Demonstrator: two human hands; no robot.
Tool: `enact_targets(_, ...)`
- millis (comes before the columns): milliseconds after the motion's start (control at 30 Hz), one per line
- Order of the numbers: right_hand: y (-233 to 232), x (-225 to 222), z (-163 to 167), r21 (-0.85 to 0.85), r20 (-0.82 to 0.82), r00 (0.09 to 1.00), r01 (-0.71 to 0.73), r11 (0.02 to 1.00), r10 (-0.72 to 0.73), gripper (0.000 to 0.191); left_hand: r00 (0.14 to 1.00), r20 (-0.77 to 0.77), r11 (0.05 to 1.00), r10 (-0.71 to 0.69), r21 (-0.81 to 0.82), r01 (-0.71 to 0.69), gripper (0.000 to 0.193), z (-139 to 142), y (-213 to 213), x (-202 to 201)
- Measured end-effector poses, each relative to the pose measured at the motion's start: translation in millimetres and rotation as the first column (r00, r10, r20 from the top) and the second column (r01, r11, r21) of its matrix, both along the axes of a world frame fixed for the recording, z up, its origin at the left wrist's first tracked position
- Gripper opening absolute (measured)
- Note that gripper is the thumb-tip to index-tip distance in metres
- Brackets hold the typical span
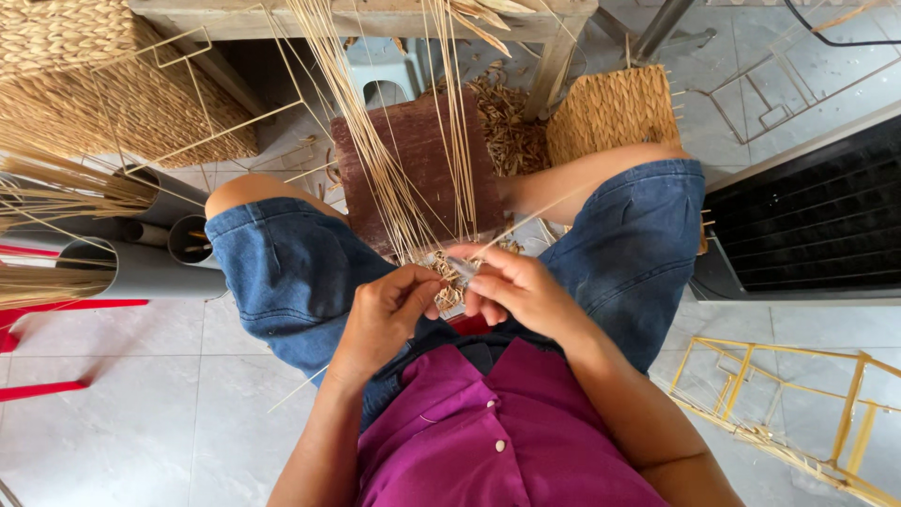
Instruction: The person sits on the floor and uses a small knife to split and shave thin bamboo strips, drawing each strip under the blade to remove rough edges. They work one strip at a time, then set finished strips with a growing bundle of thin bamboo sticks beside them.
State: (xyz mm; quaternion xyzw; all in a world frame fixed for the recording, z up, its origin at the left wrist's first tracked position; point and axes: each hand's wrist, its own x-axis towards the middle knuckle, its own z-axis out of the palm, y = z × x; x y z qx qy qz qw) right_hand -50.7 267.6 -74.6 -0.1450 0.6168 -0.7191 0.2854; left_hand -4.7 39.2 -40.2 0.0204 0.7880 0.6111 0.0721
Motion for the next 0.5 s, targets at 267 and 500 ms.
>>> enact_targets(267, 47, -27, -5, -0.053, -0.083, 0.944, 0.315, 0.948, -0.318, 0.029, 0.998, 0.032, 0.997, -0.051, -0.058, 0.053, 0.013, -1, -10, 6)
enact_targets(500, 126, -55, -15, -0.203, 0.044, 0.781, 0.618, 0.759, -0.623, 0.022, 0.965, 0.252, 0.981, -0.069, 0.192, 0.02, 0.016, -6, -51, 14)
